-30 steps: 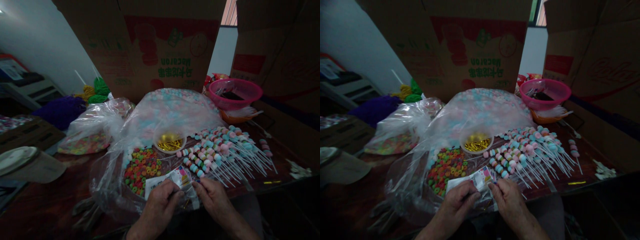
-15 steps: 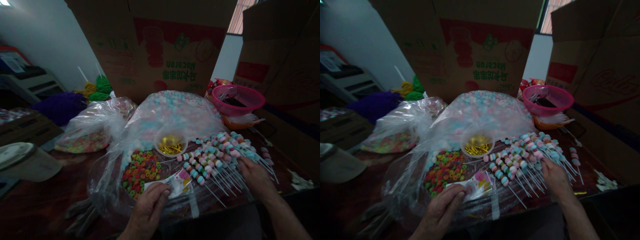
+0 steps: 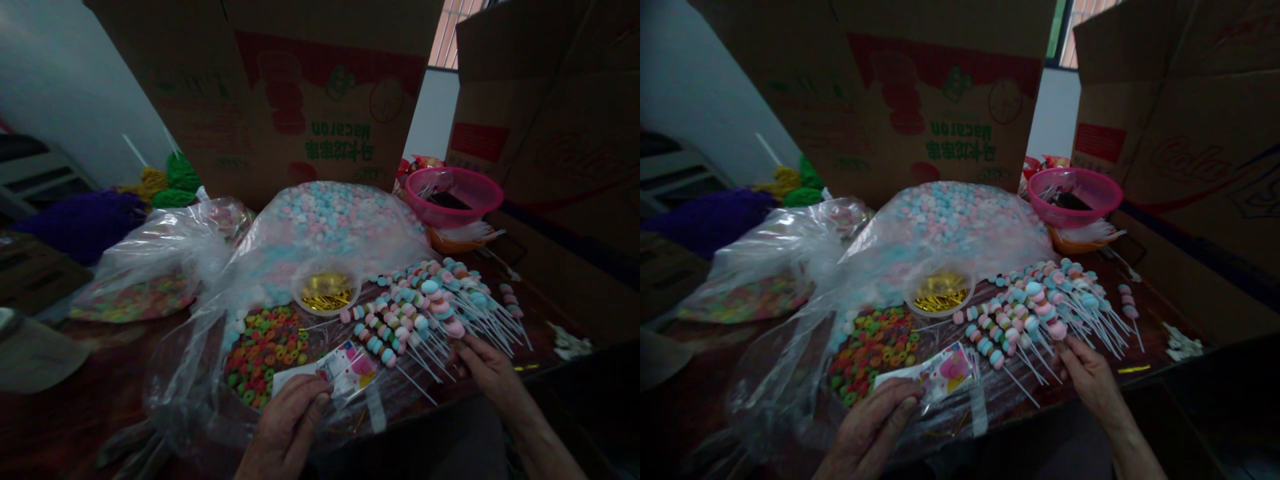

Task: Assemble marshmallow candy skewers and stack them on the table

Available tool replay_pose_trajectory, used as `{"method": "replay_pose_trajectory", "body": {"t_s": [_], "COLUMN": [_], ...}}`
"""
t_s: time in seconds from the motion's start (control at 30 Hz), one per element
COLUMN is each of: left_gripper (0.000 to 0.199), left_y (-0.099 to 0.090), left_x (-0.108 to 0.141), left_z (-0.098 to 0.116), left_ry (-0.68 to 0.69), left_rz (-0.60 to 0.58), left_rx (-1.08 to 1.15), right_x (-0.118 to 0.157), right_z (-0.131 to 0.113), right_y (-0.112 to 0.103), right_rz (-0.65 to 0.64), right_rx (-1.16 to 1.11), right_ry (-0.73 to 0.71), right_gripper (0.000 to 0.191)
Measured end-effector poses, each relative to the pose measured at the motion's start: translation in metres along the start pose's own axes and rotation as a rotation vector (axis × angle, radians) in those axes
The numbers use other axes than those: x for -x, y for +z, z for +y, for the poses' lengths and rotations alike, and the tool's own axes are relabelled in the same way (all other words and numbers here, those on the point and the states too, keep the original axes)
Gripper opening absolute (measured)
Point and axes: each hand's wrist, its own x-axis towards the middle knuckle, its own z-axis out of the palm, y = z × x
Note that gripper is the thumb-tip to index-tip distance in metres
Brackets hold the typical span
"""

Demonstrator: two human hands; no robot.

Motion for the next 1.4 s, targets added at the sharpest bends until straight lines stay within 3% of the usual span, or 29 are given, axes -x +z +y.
{"method": "replay_pose_trajectory", "body": {"t_s": [0.23,0.37,0.6,0.7,0.87,1.07,1.2,1.4], "left_gripper": [0.013,0.012,0.012,0.013,0.014,0.015,0.015,0.014], "left_y": [-0.011,-0.011,-0.011,-0.014,-0.015,-0.015,-0.016,-0.014], "left_x": [0.008,0.012,0.021,0.025,0.027,0.028,0.03,0.029], "left_z": [-0.002,-0.003,-0.002,-0.002,-0.004,-0.007,-0.008,-0.01], "left_ry": [-0.106,-0.118,-0.111,-0.157,-0.189,-0.198,-0.215,-0.221], "left_rz": [-0.028,-0.049,-0.022,-0.007,-0.011,0.013,0.007,0.011], "left_rx": [-0.008,-0.003,0.023,0.041,0.066,0.069,0.084,0.094], "right_x": [0.026,0.037,0.033,0.034,0.04,0.037,0.04,0.046], "right_z": [-0.009,-0.003,-0.008,-0.006,0.022,0.023,0.018,0.019], "right_y": [-0.006,0.013,0.048,0.061,0.083,0.083,0.081,0.089], "right_rz": [0.091,0.049,0.242,0.186,0.144,0.032,0.024,-0.073], "right_rx": [0.158,0.285,0.386,0.421,0.666,1.075,1.104,1.145], "right_ry": [-0.025,-0.097,-0.121,-0.23,-0.492,-0.529,-0.654,-0.616], "right_gripper": [0.034,0.031,0.034,0.032,0.034,0.025,0.024,0.019]}}
